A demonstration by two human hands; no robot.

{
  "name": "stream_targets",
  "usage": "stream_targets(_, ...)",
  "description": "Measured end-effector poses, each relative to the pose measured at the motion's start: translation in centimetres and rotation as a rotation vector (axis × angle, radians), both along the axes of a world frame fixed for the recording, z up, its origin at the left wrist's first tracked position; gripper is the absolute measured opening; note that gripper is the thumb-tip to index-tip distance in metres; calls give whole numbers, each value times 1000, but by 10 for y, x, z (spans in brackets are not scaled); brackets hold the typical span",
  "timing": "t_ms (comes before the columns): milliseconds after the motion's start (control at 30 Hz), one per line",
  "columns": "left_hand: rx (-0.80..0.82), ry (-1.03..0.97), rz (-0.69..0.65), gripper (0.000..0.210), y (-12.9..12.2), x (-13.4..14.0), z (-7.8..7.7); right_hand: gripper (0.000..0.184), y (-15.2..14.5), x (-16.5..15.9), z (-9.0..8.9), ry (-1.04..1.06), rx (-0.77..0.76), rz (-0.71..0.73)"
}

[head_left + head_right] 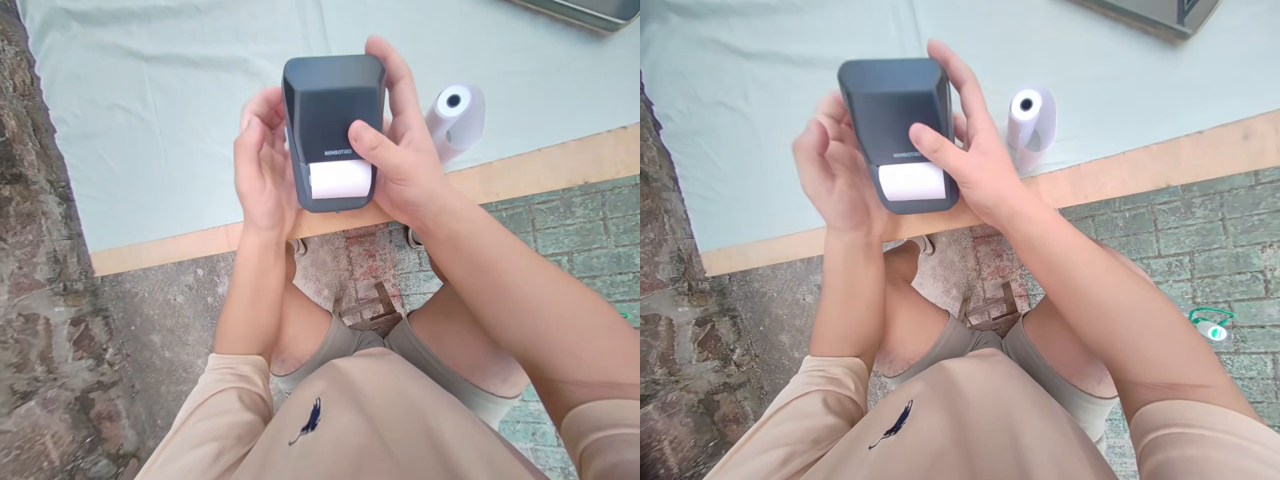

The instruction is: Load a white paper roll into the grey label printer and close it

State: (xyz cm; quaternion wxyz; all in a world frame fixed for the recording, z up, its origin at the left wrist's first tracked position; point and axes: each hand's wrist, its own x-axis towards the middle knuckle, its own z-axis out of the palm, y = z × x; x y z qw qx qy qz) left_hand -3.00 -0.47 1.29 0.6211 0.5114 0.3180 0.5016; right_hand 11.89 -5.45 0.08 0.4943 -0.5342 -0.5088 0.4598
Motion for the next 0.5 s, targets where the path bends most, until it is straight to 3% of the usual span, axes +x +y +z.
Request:
stream_targets(33, -108, -57, -94, 32, 0, 5, -2, 67, 2, -2, 0, 79, 8, -4)
stream_targets(100, -222, -79, -135, 27, 1, 13, -5, 66, 6, -5, 1, 214, 29, -20)
stream_targets(233, -309, -144, -241, 35, 5, 17, -10, 70, 10, -3, 7, 167, 11, 20)
stream_targets(367, -318, -239, -195, 26, 5, 15, -18, 67, 7, 5, 14, 55, 25, 65)
stream_targets(500, -313, -39, -70, 29, 3, 14, -24, 66, 4, 11, 14, -44, 12, -7)
